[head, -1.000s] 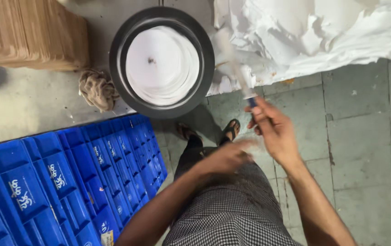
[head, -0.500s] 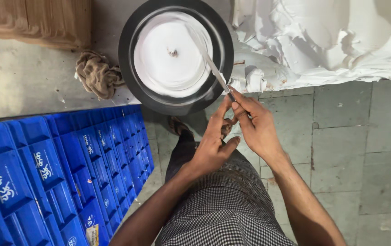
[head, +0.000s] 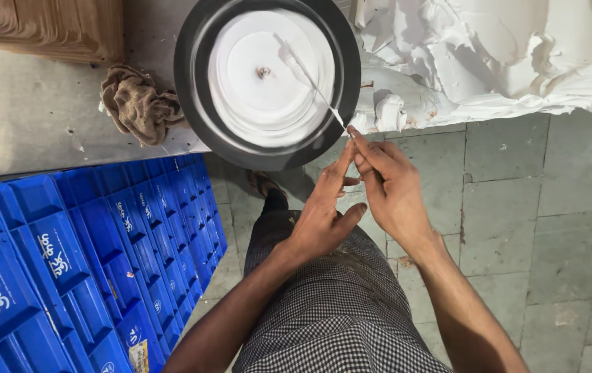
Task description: The person spreads white frosting over the top and sides of a chocolate cake resting on a black turntable plate, using a flat spatula to smooth the cream. They rotate the plate while spreading, add more frosting from a pile on the table, then lift the finished cake on a red cake board and set it aside.
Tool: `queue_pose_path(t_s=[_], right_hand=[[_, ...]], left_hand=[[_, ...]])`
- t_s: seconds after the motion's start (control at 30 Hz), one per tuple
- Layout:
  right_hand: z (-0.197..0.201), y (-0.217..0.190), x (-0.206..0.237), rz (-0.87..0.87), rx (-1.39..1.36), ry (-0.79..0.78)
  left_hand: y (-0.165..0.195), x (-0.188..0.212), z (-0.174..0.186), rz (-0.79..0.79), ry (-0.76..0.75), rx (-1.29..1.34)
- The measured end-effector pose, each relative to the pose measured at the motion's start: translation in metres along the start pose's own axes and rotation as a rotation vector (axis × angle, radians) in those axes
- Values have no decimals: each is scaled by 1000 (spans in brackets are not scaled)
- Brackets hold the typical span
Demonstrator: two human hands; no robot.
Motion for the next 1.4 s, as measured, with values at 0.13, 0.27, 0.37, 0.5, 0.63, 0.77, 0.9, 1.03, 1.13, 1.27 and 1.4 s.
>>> queue_pose_path(t_s=[0.13,0.27,0.37,0.5,0.63,0.77,0.9,1.03,1.13,1.27,1.4], right_hand=[[-3,-4,4,28,46,24],[-8,-4,8,51,122,43],[-12,-4,11,79,127,51],[-15,-4,14,89,144,61],[-18,-4,15,72,174,49],[-20,-7,17,90,194,49],[-23,-8,20,95,208,59],[-25,-11,20,111,215,76],[-27,-13,20,98,212,89],[-30,-14,21,95,215,98],[-31,-12,22,99,225,102]], left_hand=[[-1,4,2,1,-21,-48],[-4,9,4,-4,-26,-57],[-8,14,4,15,-31,-30],[-10,18,6,18,-32,-28],[-12,21,8,25,-42,-38],[-10,24,11,4,-42,-46],[-10,27,14,-8,-37,-34],[-10,28,17,-6,-34,-40],[-10,27,18,18,-44,-33],[-8,27,20,6,-43,-40],[-10,28,22,4,-37,-38]])
Point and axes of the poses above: each hand's wrist, its own x-axis away from the middle knuckle, its own z-axis out of the back of the hand, y = z × x, the point moved 6 cm from there along -x, towards the middle knuckle, and after that the axes turned 10 degrees about -z, right-handed, at the moved point
